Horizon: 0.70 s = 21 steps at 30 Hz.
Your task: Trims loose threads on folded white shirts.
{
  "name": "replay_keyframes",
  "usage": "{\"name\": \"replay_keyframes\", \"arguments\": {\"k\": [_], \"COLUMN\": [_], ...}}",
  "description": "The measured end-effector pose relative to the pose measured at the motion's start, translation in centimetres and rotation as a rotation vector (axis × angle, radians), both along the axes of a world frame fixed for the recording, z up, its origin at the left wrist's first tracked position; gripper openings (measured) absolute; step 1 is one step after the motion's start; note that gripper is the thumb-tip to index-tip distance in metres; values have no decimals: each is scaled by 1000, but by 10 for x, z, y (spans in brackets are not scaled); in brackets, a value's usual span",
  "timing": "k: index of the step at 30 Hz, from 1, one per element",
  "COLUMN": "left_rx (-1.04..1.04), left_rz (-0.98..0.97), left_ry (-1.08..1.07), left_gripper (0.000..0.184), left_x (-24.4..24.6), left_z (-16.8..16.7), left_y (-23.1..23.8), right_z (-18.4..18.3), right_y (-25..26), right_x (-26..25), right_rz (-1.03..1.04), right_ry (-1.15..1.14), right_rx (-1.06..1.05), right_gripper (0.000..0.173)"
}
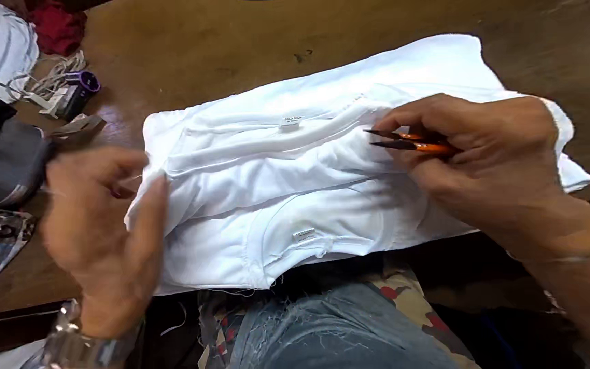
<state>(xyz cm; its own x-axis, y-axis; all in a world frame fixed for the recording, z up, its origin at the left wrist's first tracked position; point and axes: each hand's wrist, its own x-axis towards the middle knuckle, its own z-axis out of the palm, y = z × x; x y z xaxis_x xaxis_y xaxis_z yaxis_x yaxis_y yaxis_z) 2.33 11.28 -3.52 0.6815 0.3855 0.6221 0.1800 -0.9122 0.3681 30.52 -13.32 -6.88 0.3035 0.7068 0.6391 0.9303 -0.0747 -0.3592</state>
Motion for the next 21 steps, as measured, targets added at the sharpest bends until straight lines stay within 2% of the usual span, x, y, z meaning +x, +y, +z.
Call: {"name": "replay_keyframes", "arguments": {"k": [2,4,7,9,12,16,17,19,21], "left_rx": [100,104,20,-69,-114,-55,-50,-45,-77], "left_rz": [-20,50,140,70,5,55,39,-24,-141], "left_ry": [35,-11,-30,12,40,77,80,73,90], "left_gripper": [29,28,22,11,10,39,40,26,14], "left_x": [-19,-36,-61,-67,-58,-29,-22,-12,-14], "left_z": [-25,-52,-72,-78,-79,-65,-64,-61,-57], "left_y": [-19,-35,-72,-98,-113,-83,-76,-72,-86], "right_z": [-4,-12,-18,-21,-20,-8,-5,3,11], "right_y": [-1,4,12,18,34,67,76,93,106], "right_x": [-8,-16,-28,-32,-30,-39,-42,-43,-35], "right_rz": [90,195,255,273,305,347,336,314,285], "right_ry": [18,-13,-82,-70,-44,-5,0,68,215], "right_rx": [25,27,-5,-13,-69,-107,-115,-124,-198], "right_gripper": [28,31,34,37,45,50,53,54,47]}}
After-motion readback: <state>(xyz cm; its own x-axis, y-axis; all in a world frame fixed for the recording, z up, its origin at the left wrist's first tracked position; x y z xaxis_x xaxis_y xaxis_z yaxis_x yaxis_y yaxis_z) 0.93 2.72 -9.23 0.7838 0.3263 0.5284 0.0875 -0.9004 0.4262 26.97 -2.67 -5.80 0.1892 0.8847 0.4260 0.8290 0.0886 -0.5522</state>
